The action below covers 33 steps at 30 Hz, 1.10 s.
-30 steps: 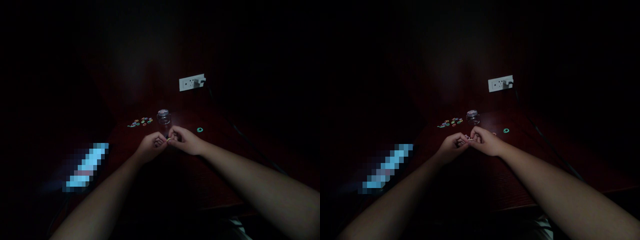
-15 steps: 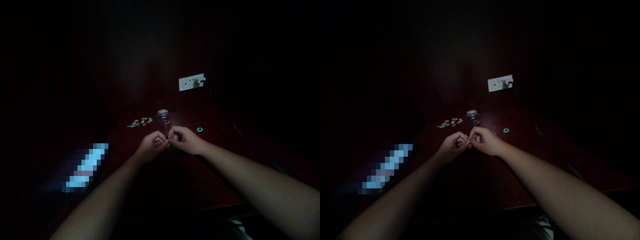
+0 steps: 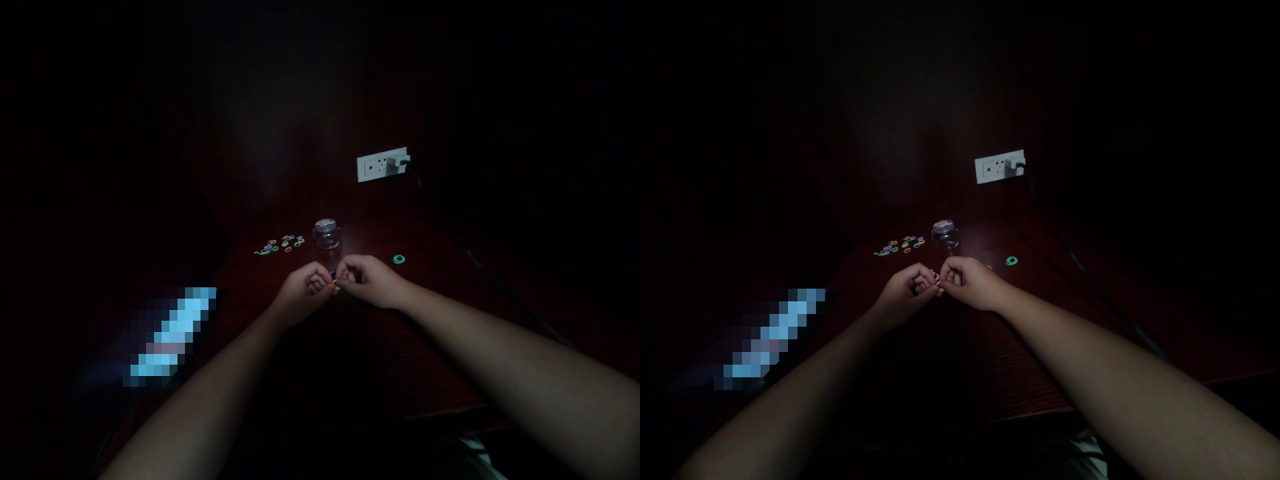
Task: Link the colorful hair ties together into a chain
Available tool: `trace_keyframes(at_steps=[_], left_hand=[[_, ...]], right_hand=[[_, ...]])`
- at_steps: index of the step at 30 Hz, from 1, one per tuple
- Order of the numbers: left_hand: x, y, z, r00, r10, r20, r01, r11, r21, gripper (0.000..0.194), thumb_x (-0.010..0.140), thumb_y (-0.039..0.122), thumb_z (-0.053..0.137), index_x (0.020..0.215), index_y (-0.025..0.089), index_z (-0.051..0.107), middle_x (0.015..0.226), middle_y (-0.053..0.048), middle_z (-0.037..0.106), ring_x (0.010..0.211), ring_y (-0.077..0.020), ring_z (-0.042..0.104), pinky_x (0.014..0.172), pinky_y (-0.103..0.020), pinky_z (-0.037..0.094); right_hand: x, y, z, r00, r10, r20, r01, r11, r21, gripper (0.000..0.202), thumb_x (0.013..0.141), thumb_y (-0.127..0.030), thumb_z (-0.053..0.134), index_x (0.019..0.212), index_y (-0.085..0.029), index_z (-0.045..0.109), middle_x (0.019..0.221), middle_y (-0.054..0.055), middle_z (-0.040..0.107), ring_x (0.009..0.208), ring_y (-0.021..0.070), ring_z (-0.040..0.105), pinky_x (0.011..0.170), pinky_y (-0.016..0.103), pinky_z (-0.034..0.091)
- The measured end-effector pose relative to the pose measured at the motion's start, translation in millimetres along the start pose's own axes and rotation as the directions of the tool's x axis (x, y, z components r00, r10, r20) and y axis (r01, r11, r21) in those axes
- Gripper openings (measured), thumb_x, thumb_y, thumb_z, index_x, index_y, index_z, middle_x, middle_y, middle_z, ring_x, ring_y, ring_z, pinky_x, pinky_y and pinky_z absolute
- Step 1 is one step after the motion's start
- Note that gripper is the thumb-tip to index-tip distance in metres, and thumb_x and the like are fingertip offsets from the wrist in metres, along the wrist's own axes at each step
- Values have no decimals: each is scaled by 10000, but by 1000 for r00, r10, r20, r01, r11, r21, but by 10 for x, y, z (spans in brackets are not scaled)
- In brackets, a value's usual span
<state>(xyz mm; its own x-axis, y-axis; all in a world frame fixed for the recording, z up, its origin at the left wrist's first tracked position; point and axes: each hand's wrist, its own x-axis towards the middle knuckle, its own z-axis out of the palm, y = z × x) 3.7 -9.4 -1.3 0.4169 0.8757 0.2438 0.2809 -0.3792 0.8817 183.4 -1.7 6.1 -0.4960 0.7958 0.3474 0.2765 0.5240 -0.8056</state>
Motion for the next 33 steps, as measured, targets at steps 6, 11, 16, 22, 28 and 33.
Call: trace_keyframes(at_steps=[6, 11, 16, 22, 28, 33], left_hand=[[6, -8, 7, 1000, -27, -2, 27, 999, -29, 218, 726, 253, 620, 868, 138, 501, 705, -18, 613, 563, -71, 516, 509, -181, 366], [4, 9, -5, 1000, -13, 3, 13, 1000, 4, 190, 713, 246, 631, 821, 130, 525, 645, 15, 540, 550, -60, 475, 511, -181, 362], [-1, 6, -17, 1000, 0, -9, 0, 1000, 21, 158, 714, 243, 621, 772, 137, 518, 631, 25, 510, 527, -52, 434, 488, -174, 334], [7, 1, -26, 998, 16, -57, -14, 999, 33, 141, 731, 247, 603, 770, 143, 517, 683, 2, 545, 570, -68, 466, 507, -181, 344], [7, 2, -25, 996, -3, -91, 6, 999, 35, 149, 747, 262, 591, 773, 143, 505, 668, 9, 535, 542, -59, 443, 484, -169, 325], [-6, 33, -30, 998, 6, -58, -3, 999, 54, 155, 747, 261, 598, 769, 139, 504, 685, 2, 551, 552, -60, 454, 507, -178, 343]], right_hand=[[-4, -12, 1, 1000, -26, -6, 26, 999, -28, 64, 735, -185, 545, 719, -141, 502, 549, -47, 452, 484, 56, 384, 452, 177, 278], [-9, -21, -4, 1000, -20, 5, 20, 999, -33, 69, 737, -197, 548, 725, -143, 507, 548, -47, 450, 485, 58, 384, 455, 179, 282], [-7, -15, -2, 1000, -20, -4, 20, 1000, -25, 92, 736, -218, 560, 718, -145, 507, 544, -49, 439, 488, 61, 387, 455, 180, 285], [-9, -3, 3, 999, -23, 32, 22, 999, 30, 100, 736, -214, 558, 795, -137, 536, 608, -34, 490, 495, 60, 399, 461, 188, 305], [6, 71, 6, 999, -1, 42, 3, 998, -57, 141, 765, -253, 531, 785, -131, 597, 599, -12, 536, 517, 73, 442, 492, 198, 339], [18, 112, 9, 1000, 14, -8, -15, 995, -94, 162, 770, -278, 528, 759, -132, 596, 597, -6, 545, 514, 74, 452, 481, 193, 340]])
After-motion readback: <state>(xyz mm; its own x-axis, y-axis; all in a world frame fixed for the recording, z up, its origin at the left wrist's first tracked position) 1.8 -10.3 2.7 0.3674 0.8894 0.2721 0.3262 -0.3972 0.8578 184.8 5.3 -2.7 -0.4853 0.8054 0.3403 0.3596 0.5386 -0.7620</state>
